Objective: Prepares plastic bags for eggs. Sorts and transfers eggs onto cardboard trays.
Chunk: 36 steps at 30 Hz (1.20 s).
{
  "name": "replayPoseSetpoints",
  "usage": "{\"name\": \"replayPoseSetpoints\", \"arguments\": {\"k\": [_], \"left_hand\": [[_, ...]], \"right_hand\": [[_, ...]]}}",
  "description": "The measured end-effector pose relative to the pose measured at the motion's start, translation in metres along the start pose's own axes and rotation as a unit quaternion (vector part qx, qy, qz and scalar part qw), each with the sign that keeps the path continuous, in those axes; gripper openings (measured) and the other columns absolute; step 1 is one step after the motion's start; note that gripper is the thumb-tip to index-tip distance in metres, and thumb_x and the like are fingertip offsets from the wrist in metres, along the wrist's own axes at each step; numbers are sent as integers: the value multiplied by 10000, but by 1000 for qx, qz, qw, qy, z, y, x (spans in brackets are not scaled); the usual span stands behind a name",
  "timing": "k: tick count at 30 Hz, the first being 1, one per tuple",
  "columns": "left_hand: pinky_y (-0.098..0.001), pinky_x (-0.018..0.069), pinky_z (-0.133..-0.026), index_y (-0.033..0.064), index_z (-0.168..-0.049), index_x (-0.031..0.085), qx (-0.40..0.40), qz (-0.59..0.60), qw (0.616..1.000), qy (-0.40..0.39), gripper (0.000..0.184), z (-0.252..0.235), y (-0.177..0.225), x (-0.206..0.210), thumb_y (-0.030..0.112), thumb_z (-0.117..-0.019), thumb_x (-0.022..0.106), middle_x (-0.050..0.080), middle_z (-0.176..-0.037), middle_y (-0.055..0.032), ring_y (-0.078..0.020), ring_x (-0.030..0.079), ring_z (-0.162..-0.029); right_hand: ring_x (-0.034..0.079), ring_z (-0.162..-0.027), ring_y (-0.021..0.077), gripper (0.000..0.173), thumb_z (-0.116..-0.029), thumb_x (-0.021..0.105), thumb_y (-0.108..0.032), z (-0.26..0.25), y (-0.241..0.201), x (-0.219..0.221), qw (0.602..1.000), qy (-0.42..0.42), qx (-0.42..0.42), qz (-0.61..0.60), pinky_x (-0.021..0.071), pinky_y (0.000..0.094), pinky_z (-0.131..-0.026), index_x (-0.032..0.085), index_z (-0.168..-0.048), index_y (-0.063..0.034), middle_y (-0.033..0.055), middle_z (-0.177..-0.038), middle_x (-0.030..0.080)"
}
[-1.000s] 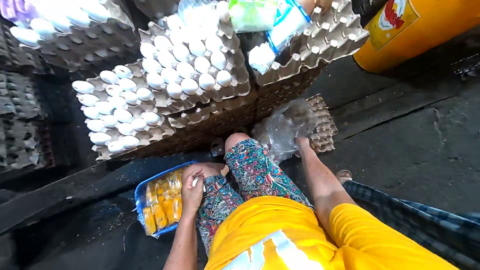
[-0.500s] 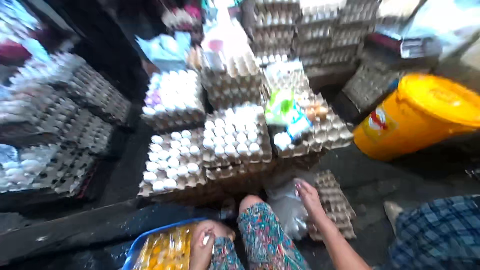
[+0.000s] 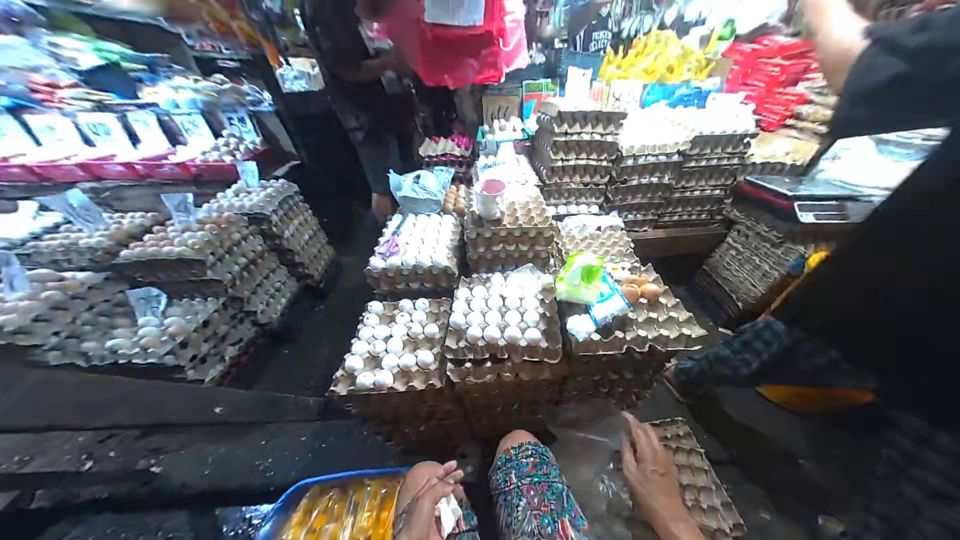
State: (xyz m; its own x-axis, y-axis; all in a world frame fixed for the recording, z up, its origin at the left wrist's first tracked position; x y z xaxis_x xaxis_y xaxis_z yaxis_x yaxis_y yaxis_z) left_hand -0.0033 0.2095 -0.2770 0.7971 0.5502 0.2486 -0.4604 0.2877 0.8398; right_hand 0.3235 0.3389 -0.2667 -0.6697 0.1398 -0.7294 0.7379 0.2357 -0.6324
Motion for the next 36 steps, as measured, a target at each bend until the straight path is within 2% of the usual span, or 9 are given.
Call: {"name": "replayPoseSetpoints", "arguments": {"k": [5,12,15,23,27,30,32,34,36], "left_hand": [[-241,526,-695,8,-1394,519,-27,-67,992,-107,432,25,12,25,6,-973,424,692,-1138,-83,-93,643,-809],[-397,574,-915,5,-1487,393,-59,-34,978,-198,507,38,0,34,18,-981,426,646,-1231,-144,-213,669,-1051],[-398,561,-943,14,-1486,397,-84,-34,975,-203,478,37,-6,33,17,-1008,398,645,-1237,-127,-197,662,-1064],[-433,553,-969,23,-1503,393,-173,-45,954,-241,511,9,-21,40,22,-994,430,627,-1309,-132,-227,645,-1142],[-293,572,-728,66,-1531,389,-185,-166,934,-256,472,-7,-20,46,212,-1088,462,688,-1132,-92,-127,680,-820],[-199,451,-593,40,-1377,546,-165,-208,943,-199,363,-23,-25,42,251,-1087,492,592,-854,16,-35,514,-629],[-187,429,-575,24,-1272,606,-151,-205,957,-140,310,-33,-25,40,249,-1080,512,551,-814,34,-22,479,-611],[-222,473,-688,13,-1256,615,-126,-208,966,-91,301,-41,-19,40,233,-1067,535,611,-957,-13,-42,543,-749],[-338,495,-903,6,-1326,575,-102,-214,968,-84,329,-48,-11,38,136,-1029,519,618,-1236,-113,-140,591,-1040]], "right_hand": [[695,-1063,299,342,-980,584,-67,23,-68,37,955,-181,-175,-155,571,465,-952,681,-1306,-29,186,-1191,696],[571,-1282,393,367,-962,648,-95,47,-119,70,887,-352,-284,-90,498,555,-1040,708,-1321,-148,163,-1420,603],[568,-1294,380,356,-955,655,-81,51,-116,76,878,-384,-276,-71,504,548,-1038,721,-1297,-156,140,-1425,606],[642,-1163,342,224,-977,603,-61,32,-87,91,881,-396,-231,-116,525,502,-1007,770,-1127,-57,148,-1196,710],[700,-1071,294,220,-1007,581,-78,20,-64,100,898,-366,-180,-165,554,456,-982,765,-1115,-26,158,-1101,735],[725,-969,271,216,-1012,577,-79,13,-52,102,917,-323,-152,-177,584,430,-913,752,-1114,-3,159,-1039,739],[734,-966,266,223,-1012,580,-80,6,-45,103,925,-300,-128,-195,590,425,-913,725,-1148,22,170,-1060,744],[728,-930,257,247,-1022,576,-96,-2,-38,100,925,-307,-77,-211,591,421,-881,694,-1191,40,185,-1076,733],[724,-866,201,247,-1028,569,-95,-8,-33,96,919,-318,-21,-234,610,366,-813,681,-1199,43,167,-1083,727]]}}
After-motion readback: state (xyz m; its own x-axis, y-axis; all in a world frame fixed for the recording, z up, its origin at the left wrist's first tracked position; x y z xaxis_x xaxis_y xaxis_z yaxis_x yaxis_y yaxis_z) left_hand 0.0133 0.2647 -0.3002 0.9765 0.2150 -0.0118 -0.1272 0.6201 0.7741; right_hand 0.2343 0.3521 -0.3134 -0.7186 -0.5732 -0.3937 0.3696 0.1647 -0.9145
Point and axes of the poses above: each hand's wrist, its own z-axis away from the middle knuckle, its own x-axis out of the palm, y = z × x, the point moved 1 cm from there along -z, towards the middle knuckle
